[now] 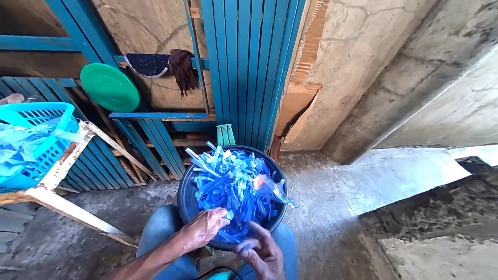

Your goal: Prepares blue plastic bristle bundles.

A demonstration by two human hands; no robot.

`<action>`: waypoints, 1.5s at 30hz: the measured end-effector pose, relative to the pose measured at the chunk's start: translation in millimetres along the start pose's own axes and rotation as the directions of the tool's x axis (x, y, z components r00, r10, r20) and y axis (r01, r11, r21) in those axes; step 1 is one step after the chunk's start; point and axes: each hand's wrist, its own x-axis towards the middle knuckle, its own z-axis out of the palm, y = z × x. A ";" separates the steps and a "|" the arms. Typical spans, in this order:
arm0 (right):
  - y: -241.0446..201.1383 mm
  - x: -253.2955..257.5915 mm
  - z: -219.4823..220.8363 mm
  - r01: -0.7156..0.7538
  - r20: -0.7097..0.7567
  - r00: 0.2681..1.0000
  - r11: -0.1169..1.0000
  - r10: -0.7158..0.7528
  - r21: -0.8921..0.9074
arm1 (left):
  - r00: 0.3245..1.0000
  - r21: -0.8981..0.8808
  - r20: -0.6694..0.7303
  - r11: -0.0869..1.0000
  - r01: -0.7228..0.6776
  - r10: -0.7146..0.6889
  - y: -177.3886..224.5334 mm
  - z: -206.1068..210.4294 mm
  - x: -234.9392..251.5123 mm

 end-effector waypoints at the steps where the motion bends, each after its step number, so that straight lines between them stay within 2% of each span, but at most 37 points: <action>1: -1.7 2.3 -1.7 0.003 -0.007 1.000 1.000 -0.003 -0.021 | 1.000 0.011 -0.005 1.000 -0.006 0.006 2.1 -1.3 -1.6; 5: -3.0 11.3 -6.8 0.012 -0.030 0.999 0.999 -0.014 -0.048 | 0.999 -0.071 -0.036 0.997 0.018 -0.020 2.6 -3.7 -1.2; 9: 2.8 25.1 -11.0 0.024 0.042 0.999 0.991 -0.019 -0.131 | 0.997 -0.020 0.018 0.997 0.069 -0.069 11.8 -8.9 0.3; 13: 14.4 41.1 -13.8 0.086 0.133 0.990 0.967 -0.055 -0.239 | 0.996 0.032 0.087 0.999 -0.032 0.030 20.6 -10.1 0.2; 16: 27.7 45.3 -14.1 0.041 0.139 0.990 0.990 -0.021 -0.138 | 0.996 -0.022 -0.009 0.995 -0.094 0.094 22.6 -5.9 -0.6; 20: 34.9 43.9 -9.0 0.040 0.030 0.999 0.989 -0.037 -0.141 | 0.997 0.056 -0.082 0.998 0.007 -0.002 31.9 -5.9 -3.7; 23: 33.8 42.0 -8.7 0.003 -0.048 0.999 0.992 -0.009 -0.123 | 0.974 0.081 -0.211 0.995 -0.064 0.080 30.7 0.1 -8.3; 25: 31.9 41.5 -8.0 -0.038 -0.068 0.997 0.997 0.033 -0.071 | 0.935 0.084 -0.288 0.978 -0.192 0.209 26.2 6.6 -10.2; 26: 30.2 41.9 -7.5 -0.068 -0.076 0.995 0.997 0.066 -0.031 | 0.891 0.104 -0.351 0.957 -0.269 0.289 22.5 11.6 -9.7; 30: 22.3 43.5 -5.0 -0.221 -0.025 0.973 0.956 0.230 0.193 | 0.663 0.185 -0.547 0.847 -0.499 0.511 12.2 23.7 -3.8; 31: 21.6 44.3 -4.8 -0.256 0.009 0.965 0.931 0.263 0.260 | 0.634 0.178 -0.561 0.825 -0.536 0.533 12.4 23.2 -3.2; 35: 21.1 46.7 -4.4 -0.351 0.117 0.936 0.849 0.332 0.395 | 0.600 0.143 -0.545 0.770 -0.622 0.585 13.3 19.9 -3.2; 38: 20.1 45.5 -5.1 -0.347 0.141 0.938 0.867 0.317 0.358 | 0.630 0.133 -0.564 0.811 -0.570 0.534 14.5 20.7 -4.3; 41: 20.7 42.4 -8.6 -0.282 0.132 0.956 0.944 0.261 0.171 | 0.708 0.127 -0.596 0.916 -0.381 0.378 20.6 18.7 -8.7; 45: 15.8 42.1 -11.6 -0.252 0.056 0.966 0.967 0.253 -0.029 | 0.769 0.044 -0.581 0.954 -0.297 0.267 24.8 15.8 -13.2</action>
